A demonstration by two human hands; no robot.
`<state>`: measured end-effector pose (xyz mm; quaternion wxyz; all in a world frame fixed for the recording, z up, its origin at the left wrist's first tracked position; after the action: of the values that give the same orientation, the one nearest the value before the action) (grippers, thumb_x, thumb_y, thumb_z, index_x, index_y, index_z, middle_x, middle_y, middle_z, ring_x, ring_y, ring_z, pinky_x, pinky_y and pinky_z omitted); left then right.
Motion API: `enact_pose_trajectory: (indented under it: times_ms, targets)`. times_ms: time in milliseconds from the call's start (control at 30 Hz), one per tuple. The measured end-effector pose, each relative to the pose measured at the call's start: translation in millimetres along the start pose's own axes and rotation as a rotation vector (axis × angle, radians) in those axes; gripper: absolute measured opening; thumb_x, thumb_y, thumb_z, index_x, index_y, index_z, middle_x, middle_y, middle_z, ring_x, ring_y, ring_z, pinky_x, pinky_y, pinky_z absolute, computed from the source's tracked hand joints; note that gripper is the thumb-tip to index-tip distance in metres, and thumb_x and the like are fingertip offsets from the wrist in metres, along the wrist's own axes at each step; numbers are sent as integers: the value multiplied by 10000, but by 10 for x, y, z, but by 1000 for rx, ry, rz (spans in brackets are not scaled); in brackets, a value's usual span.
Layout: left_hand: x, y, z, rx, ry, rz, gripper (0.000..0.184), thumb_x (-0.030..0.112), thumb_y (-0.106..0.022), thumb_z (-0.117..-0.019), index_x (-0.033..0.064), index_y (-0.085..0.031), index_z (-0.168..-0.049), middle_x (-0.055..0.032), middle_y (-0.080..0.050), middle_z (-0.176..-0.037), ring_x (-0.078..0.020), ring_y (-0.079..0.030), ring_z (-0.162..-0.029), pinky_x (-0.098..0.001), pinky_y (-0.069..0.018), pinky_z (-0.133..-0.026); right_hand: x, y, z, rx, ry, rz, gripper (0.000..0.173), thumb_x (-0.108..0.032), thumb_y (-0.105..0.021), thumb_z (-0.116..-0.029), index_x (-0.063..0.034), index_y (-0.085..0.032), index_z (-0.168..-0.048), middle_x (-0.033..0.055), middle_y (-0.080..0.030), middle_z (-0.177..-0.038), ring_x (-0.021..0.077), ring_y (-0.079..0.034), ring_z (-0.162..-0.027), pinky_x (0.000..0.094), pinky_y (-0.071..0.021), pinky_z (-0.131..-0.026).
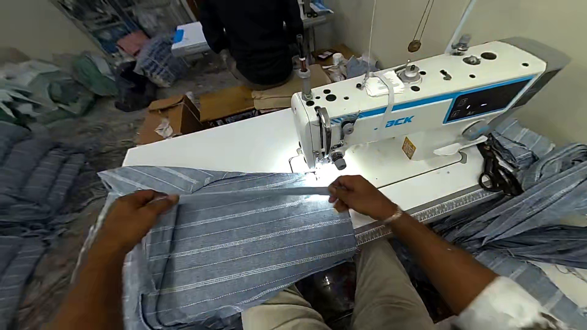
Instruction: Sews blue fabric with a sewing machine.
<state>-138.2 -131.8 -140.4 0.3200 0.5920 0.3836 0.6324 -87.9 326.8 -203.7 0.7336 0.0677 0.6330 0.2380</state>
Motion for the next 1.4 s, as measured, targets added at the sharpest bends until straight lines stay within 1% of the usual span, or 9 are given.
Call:
enact_pose_trajectory:
  times_ms: [67,167,333,767,933,1067,1233,1333,1400]
  targets:
    - [-141,-349,-196,54,21,-26,380,337,-655,-1023,-29,-703,-1109,-327,-659,-1097,-528,-617,-1041,-787,-425,-886,76,-57,-280,191,-53,165,278,-298,-593,-1053,-42,-696,-1020,64,-739,-815,170,-726,-691,389,-624,-694]
    - [-391,-723,-101,127,-73,-34,456,367,-686,-996,-61,-685,-1154,-310,-602,-1289,-501,-567,-1210,-739,-409,-1015,242,-159,45,316,-118,286,329,-367,-637,-1005,-53,-709,-942,79,-701,-741,227,-697,-661,487,-596,-656]
    - [-501,-677,50,-13,-136,-8,449,369,-695,-984,-43,-685,-1161,-255,-551,-1396,-445,-521,-1295,-706,-405,-1036,351,-164,629,280,-156,207,218,-304,-610,-1048,-108,-704,-1061,0,-707,-741,123,-683,-605,351,-608,-581]
    - [-145,-527,-238,-125,83,-185,588,472,-580,-1021,-110,-618,-954,-358,-604,-945,-513,-587,-909,-741,-428,-799,329,12,277,353,-297,-101,218,-249,-698,-1003,-52,-692,-911,34,-721,-697,132,-716,-579,305,-642,-578]
    - [-147,-558,-304,-142,112,-256,629,521,-581,-1010,-102,-657,-1057,-390,-629,-1022,-578,-600,-1007,-795,-415,-863,268,9,357,345,-277,-89,234,-277,-675,-1015,-59,-672,-929,50,-682,-655,146,-670,-519,313,-583,-499]
    - [-260,-668,-403,-31,74,-354,634,529,-626,-988,-88,-655,-1129,-405,-623,-1106,-619,-585,-1079,-823,-411,-876,341,21,238,349,-317,-76,226,-262,-699,-1001,-62,-691,-894,23,-714,-683,127,-707,-565,304,-632,-563]
    - [703,-904,38,187,-160,-304,527,358,-543,-1065,-93,-542,-1339,-416,-475,-1396,-648,-442,-1296,-823,-341,-998,348,23,240,362,-314,-70,226,-262,-709,-994,-63,-694,-888,23,-710,-672,123,-702,-554,298,-625,-549]
    - [1508,-1466,527,25,-451,-236,445,306,-473,-1088,-24,-601,-1358,-267,-528,-1476,-469,-439,-1428,-657,-342,-1163,346,29,240,349,-310,-75,223,-259,-703,-997,-59,-686,-900,30,-713,-685,125,-707,-566,305,-630,-560]
    - [1936,-1877,843,-116,-605,-232,433,328,-483,-1078,55,-622,-1384,-178,-552,-1500,-422,-400,-1473,-656,-284,-1195,350,20,233,347,-314,-89,227,-260,-710,-994,-48,-678,-920,41,-716,-695,132,-712,-573,311,-633,-568]
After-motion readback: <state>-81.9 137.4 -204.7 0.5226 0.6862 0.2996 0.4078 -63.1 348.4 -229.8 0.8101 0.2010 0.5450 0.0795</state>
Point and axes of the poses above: each hand's wrist, its own z-axis away from the middle knuckle, its own y-axis out of the back of the hand, x = y × z, the point moved 2 cm from there along -z, towards the middle knuckle
